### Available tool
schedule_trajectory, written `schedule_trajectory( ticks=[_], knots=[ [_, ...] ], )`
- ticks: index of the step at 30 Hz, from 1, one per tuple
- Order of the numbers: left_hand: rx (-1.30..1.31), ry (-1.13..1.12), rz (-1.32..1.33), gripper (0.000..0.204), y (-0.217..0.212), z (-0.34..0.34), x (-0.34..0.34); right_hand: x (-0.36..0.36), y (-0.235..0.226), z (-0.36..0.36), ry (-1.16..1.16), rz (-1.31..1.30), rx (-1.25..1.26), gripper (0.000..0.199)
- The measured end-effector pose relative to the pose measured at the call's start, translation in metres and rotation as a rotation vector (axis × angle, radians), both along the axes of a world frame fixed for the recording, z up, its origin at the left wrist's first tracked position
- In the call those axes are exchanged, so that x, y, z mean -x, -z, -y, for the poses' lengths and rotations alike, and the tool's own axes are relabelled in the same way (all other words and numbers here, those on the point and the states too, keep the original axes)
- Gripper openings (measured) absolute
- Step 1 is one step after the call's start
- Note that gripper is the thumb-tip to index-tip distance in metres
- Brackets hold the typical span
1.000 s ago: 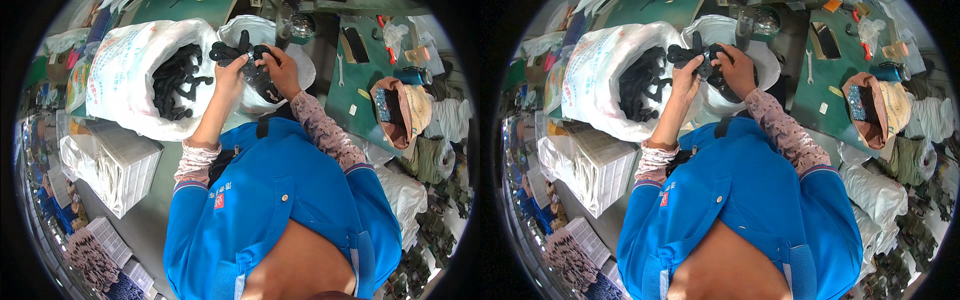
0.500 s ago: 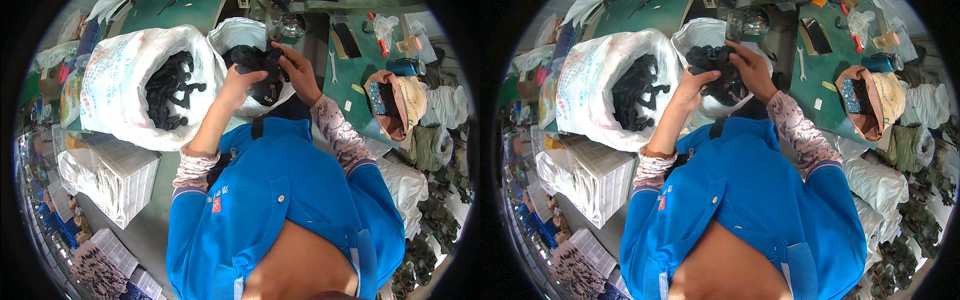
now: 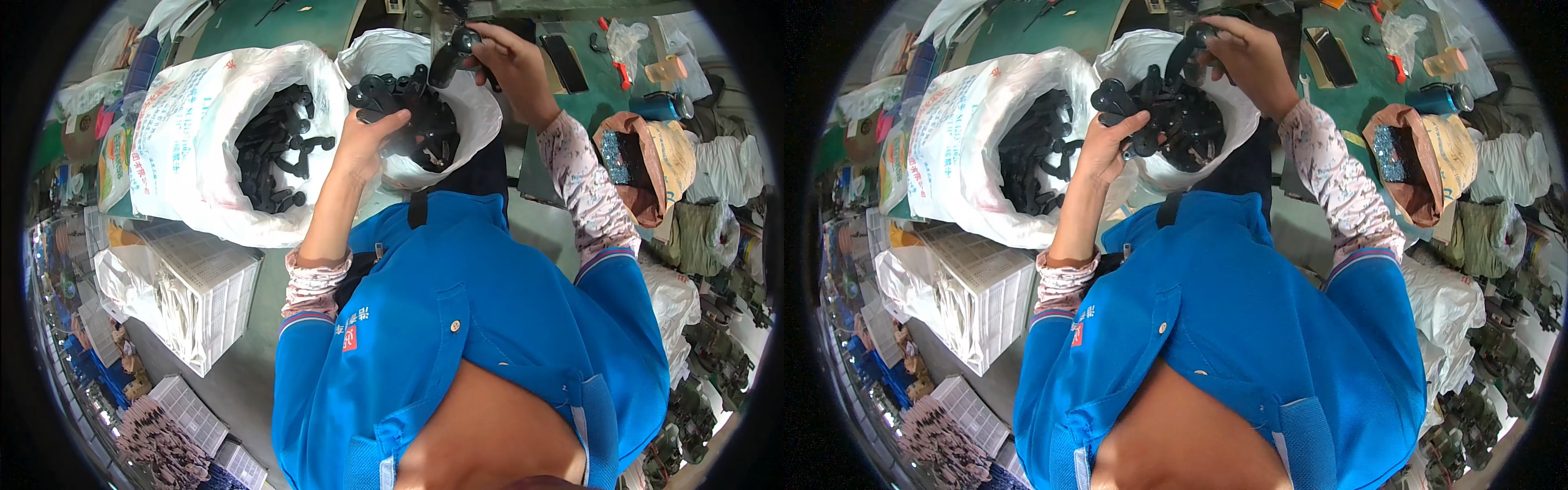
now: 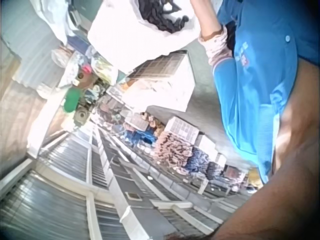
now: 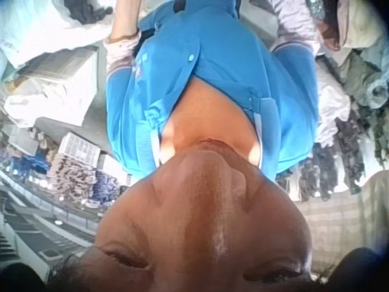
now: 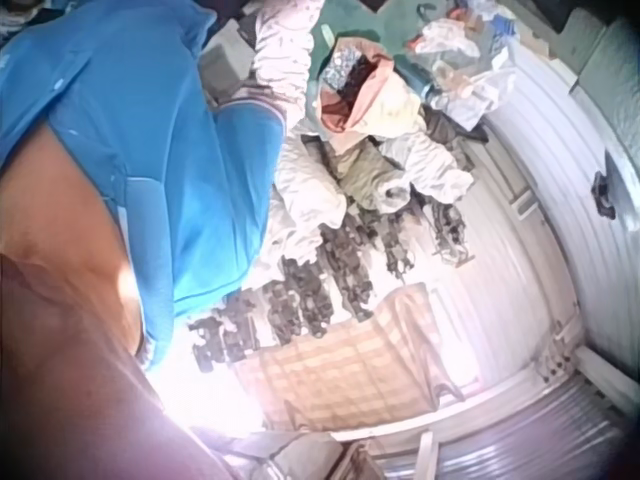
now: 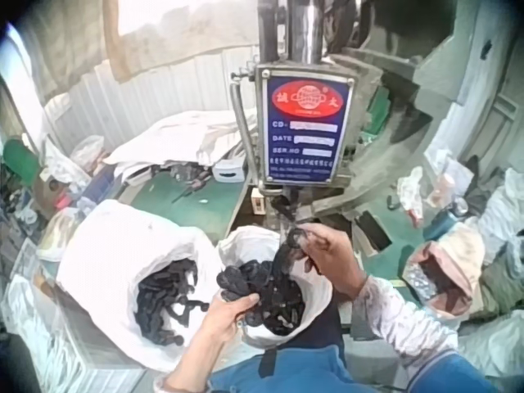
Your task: The person repeatedly picks small black plastic parts from a white sack, places them into a press-like tool, and transfers the processed parts into a second sack. The person briefly walks to retrieve a sack from the floor and returns to continue the same cycle.
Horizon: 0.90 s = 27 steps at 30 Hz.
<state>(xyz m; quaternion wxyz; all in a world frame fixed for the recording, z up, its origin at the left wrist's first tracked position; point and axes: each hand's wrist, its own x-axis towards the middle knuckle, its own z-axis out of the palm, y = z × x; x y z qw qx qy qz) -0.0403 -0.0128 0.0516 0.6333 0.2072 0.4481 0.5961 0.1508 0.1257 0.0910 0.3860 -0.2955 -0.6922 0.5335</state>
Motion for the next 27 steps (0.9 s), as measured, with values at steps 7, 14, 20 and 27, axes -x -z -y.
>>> schedule_trajectory(
  ticks=[7, 14, 20, 27],
  knots=[
    [0.056, -0.012, -0.069, 0.021, 0.0, -0.001, 0.001, 0.013, -0.01, -0.021, -0.043, 0.222, 0.168, 0.029],
    [0.135, 0.027, -0.185, 0.02, 0.011, -0.002, 0.008, 0.007, 0.017, -0.01, -0.053, 0.092, 0.345, 0.038],
    [0.211, 0.13, -0.315, 0.026, 0.027, -0.006, 0.011, -0.02, 0.043, 0.043, 0.009, 0.504, -0.776, 0.044],
    [0.162, 0.259, -0.286, 0.028, 0.026, -0.012, -0.008, -0.014, 0.052, 0.053, -0.178, 0.592, -1.004, 0.039]
  ],
)
